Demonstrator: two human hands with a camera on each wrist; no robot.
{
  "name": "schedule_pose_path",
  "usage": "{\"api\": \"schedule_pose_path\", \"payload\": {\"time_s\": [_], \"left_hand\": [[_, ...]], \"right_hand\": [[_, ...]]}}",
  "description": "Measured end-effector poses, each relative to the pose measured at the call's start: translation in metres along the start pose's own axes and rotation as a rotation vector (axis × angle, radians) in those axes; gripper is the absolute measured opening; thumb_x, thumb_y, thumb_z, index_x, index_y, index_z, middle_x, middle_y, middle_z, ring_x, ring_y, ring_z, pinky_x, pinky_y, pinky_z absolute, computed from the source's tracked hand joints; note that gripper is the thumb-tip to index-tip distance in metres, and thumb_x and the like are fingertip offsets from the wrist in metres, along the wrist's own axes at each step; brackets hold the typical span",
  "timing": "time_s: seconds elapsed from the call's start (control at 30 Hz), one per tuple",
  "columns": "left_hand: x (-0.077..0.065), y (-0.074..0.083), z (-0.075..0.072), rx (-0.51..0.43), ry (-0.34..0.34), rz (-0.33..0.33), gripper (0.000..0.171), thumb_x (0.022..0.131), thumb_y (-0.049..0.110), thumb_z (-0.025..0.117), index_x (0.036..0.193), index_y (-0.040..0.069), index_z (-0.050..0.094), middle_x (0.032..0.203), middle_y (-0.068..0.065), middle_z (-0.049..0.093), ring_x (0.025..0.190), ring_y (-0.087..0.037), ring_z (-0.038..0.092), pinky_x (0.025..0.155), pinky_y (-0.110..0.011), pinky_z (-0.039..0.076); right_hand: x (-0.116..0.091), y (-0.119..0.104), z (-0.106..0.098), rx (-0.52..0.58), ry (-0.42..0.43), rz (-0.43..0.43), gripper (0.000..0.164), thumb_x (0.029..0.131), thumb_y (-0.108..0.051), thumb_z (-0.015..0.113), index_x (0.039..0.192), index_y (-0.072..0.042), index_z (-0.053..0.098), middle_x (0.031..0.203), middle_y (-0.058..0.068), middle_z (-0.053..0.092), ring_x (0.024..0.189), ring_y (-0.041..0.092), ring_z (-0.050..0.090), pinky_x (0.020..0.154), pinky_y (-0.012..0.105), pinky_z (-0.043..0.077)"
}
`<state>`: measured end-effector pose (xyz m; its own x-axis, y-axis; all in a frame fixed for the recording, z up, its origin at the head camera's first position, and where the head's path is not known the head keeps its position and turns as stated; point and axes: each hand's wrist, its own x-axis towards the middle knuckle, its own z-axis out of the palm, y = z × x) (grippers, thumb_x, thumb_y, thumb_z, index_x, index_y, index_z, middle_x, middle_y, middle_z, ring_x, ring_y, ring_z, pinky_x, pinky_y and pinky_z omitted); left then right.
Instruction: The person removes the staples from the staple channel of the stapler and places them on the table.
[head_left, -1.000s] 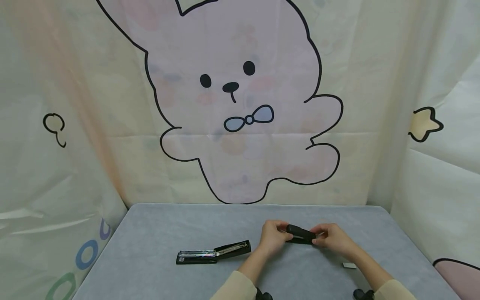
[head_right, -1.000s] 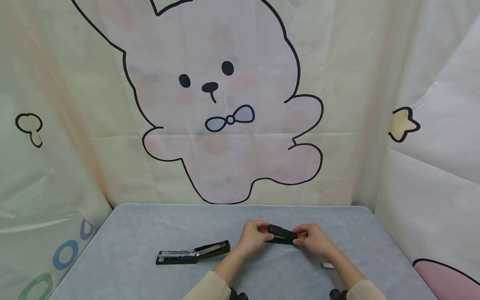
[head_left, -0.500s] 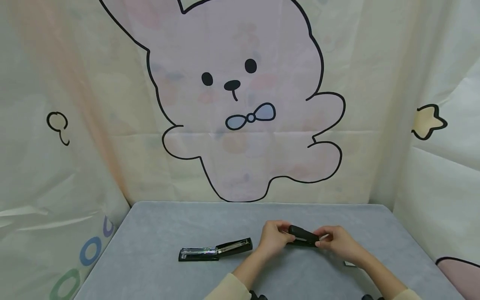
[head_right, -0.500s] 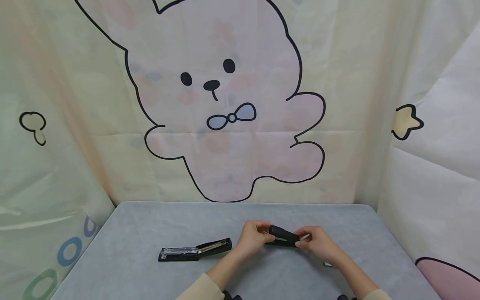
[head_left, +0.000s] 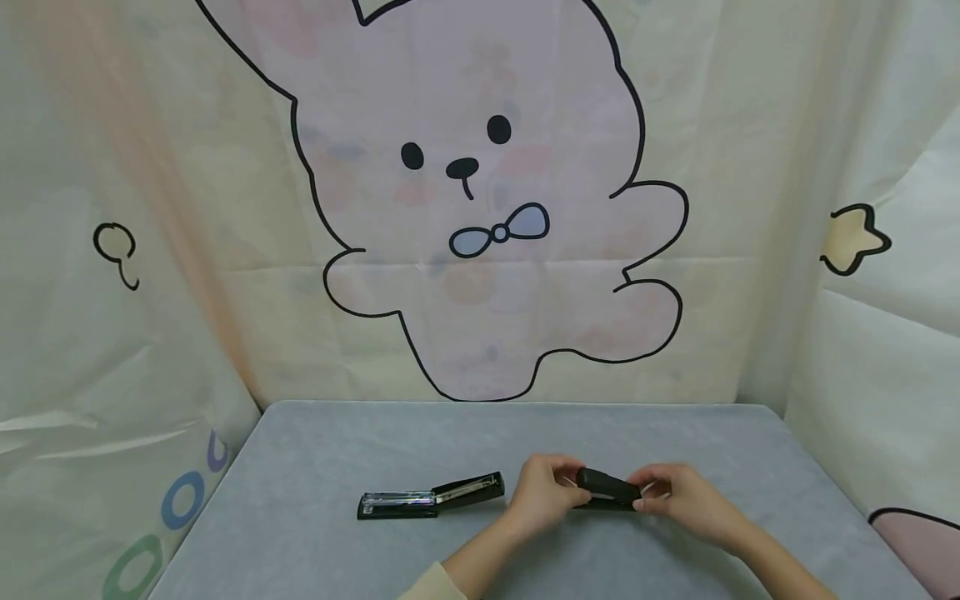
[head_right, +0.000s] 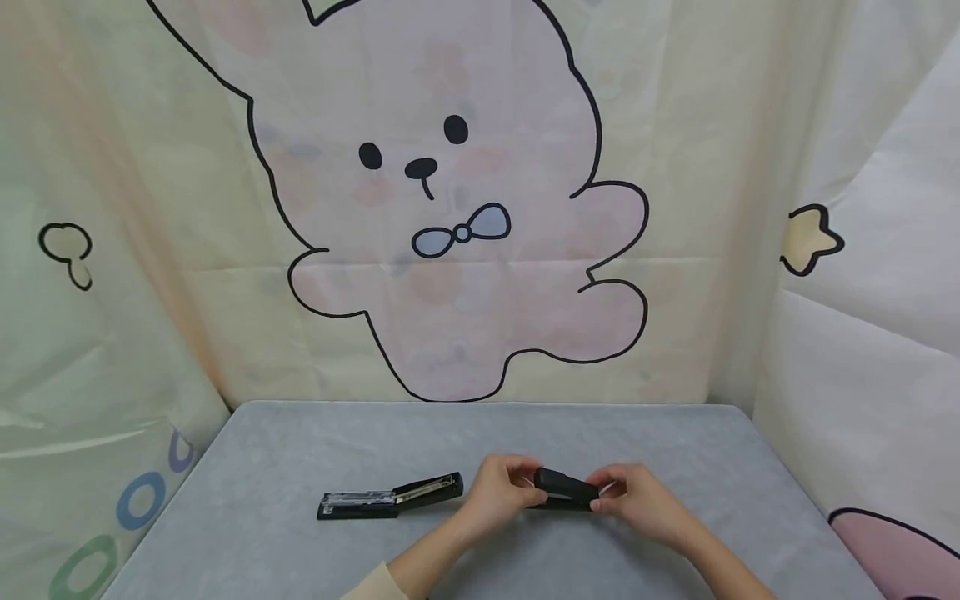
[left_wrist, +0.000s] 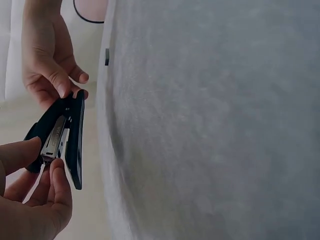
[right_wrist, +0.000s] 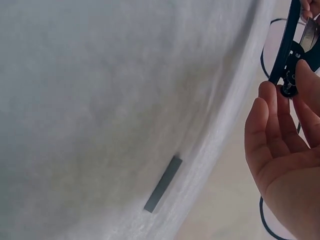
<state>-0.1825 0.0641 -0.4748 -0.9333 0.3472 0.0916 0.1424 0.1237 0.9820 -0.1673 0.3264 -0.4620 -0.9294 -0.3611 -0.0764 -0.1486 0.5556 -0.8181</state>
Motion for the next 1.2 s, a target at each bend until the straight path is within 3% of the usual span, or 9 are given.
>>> {"api": "schedule_pose_path", "payload": {"time_s": [0.33, 0.57, 0.77, 1.07, 1.2], "left_hand": [[-0.026, 0.003, -0.014, 0.0, -0.069, -0.059, 0.032, 0.078, -0.008, 0.084, 0.108, 0.004, 0.08, 0.089, 0.007, 0.072, 0.072, -0.008, 0.066, 0.059, -0.026, 0.052], [-0.042, -0.001, -0.026, 0.017, -0.082, -0.041, 0.032, 0.074, -0.011, 0.084, 0.102, 0.003, 0.08, 0.084, 0.006, 0.073, 0.069, -0.006, 0.065, 0.06, -0.023, 0.051], [-0.056, -0.004, -0.039, -0.036, -0.115, -0.105, 0.03, 0.072, -0.012, 0.084, 0.098, 0.005, 0.08, 0.08, 0.0, 0.073, 0.069, -0.01, 0.066, 0.059, -0.022, 0.048], [-0.069, -0.008, -0.055, -0.049, -0.134, -0.155, 0.034, 0.071, -0.017, 0.082, 0.097, 0.004, 0.079, 0.084, -0.002, 0.072, 0.071, -0.014, 0.065, 0.06, -0.023, 0.048], [-0.073, -0.012, -0.06, -0.053, -0.134, -0.162, 0.034, 0.07, -0.019, 0.081, 0.096, 0.003, 0.078, 0.083, -0.002, 0.07, 0.07, -0.014, 0.063, 0.059, -0.022, 0.047]], "right_hand": [[-0.009, -0.006, 0.016, 0.026, -0.078, -0.035, 0.029, 0.09, -0.015, 0.083, 0.113, -0.001, 0.074, 0.096, 0.004, 0.071, 0.083, 0.012, 0.066, 0.072, 0.029, 0.055], [-0.011, -0.011, 0.033, 0.065, -0.132, -0.081, 0.022, 0.089, -0.01, 0.083, 0.108, -0.004, 0.074, 0.094, 0.002, 0.072, 0.081, 0.01, 0.065, 0.069, 0.029, 0.054], [-0.011, -0.015, 0.045, 0.106, -0.189, -0.104, 0.021, 0.089, -0.01, 0.083, 0.107, -0.005, 0.074, 0.097, 0.001, 0.073, 0.083, 0.01, 0.067, 0.07, 0.029, 0.054], [-0.007, -0.022, 0.064, 0.075, -0.2, -0.134, 0.021, 0.087, -0.01, 0.085, 0.105, -0.007, 0.074, 0.094, -0.007, 0.071, 0.082, 0.006, 0.065, 0.07, 0.028, 0.054], [-0.001, -0.014, 0.072, 0.108, -0.223, -0.144, 0.022, 0.087, -0.011, 0.085, 0.105, -0.007, 0.074, 0.094, -0.006, 0.072, 0.082, 0.008, 0.066, 0.07, 0.029, 0.054]]}}
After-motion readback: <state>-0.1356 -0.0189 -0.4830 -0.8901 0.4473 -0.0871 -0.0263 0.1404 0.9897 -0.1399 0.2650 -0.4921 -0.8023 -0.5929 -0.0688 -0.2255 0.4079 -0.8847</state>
